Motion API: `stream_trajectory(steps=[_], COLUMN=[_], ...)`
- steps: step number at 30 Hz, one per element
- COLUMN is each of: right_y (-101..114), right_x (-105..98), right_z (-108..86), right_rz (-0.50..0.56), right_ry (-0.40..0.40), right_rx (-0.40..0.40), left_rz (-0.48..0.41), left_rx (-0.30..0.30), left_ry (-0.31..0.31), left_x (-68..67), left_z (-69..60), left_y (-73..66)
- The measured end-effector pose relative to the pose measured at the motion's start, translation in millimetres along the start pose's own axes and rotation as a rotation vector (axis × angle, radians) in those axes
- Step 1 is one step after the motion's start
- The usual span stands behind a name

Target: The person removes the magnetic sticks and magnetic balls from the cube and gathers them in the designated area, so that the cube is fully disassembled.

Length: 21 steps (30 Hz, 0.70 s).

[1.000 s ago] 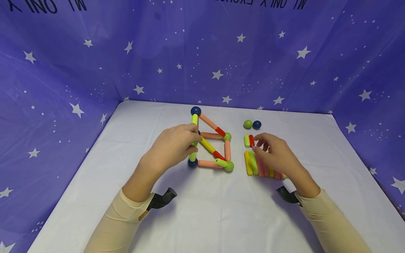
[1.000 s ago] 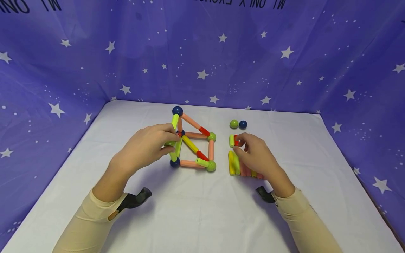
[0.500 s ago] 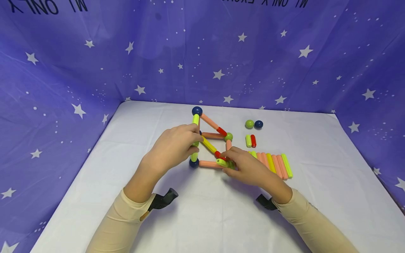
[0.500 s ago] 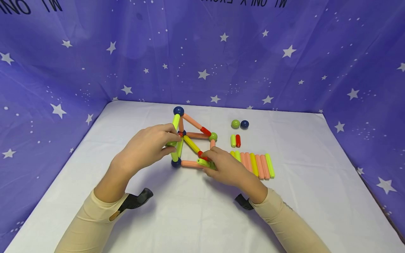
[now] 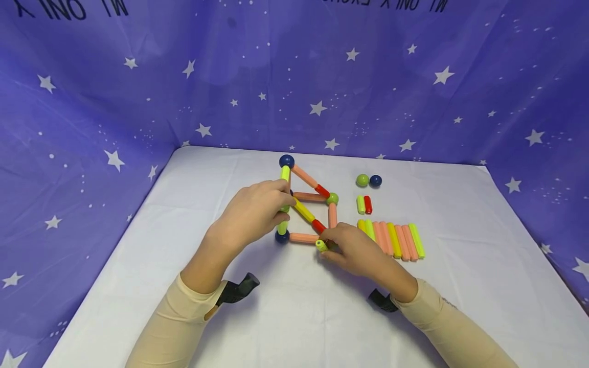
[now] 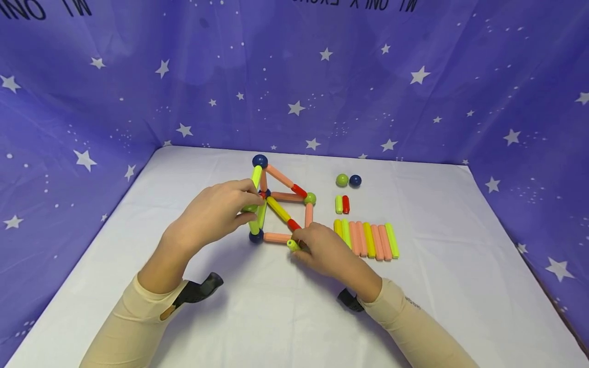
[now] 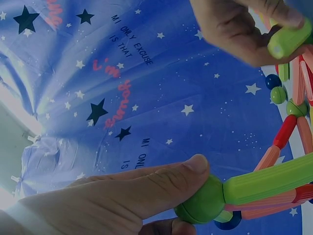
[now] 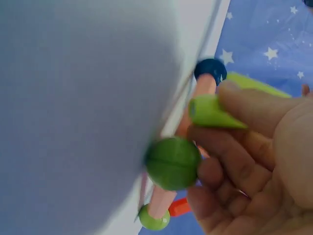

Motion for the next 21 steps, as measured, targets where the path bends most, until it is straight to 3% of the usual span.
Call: stream_trajectory(steps=[4, 8, 12, 21], right_y=[0, -9, -26, -79], right_x=[0, -7, -21, -59], right_z=[-6.3, -13.3, -20.0, -40.2], right_rz=[0.033, 0.126, 0.142, 0.072], right_ry=[0.029, -0.016, -0.073, -0.096], right_rx=[0.026, 0.088, 0.158, 0.434], left_rz=[-0.005, -0.010, -0.013, -0.018], left_rx=[0.000, -0.004, -0.010, -0.011], left_ry=[-0.002, -0.003, 0.002, 0.006], left_x=[-0.6, -0.5, 0.3, -0.3], left_z=[-0.7, -1.1, -1.3, -0.1], left_y=[0.6, 0.7, 0.8, -0.2])
Point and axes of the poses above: each hand's wrist, its own z-axis towards the middle knuckle, its own x-axis out of the palm, y = z × x, the point moved 3 cm from there along z, towards the middle knuckle, and after that the axes turned 1 degree about -y, right-handed, at the moved point
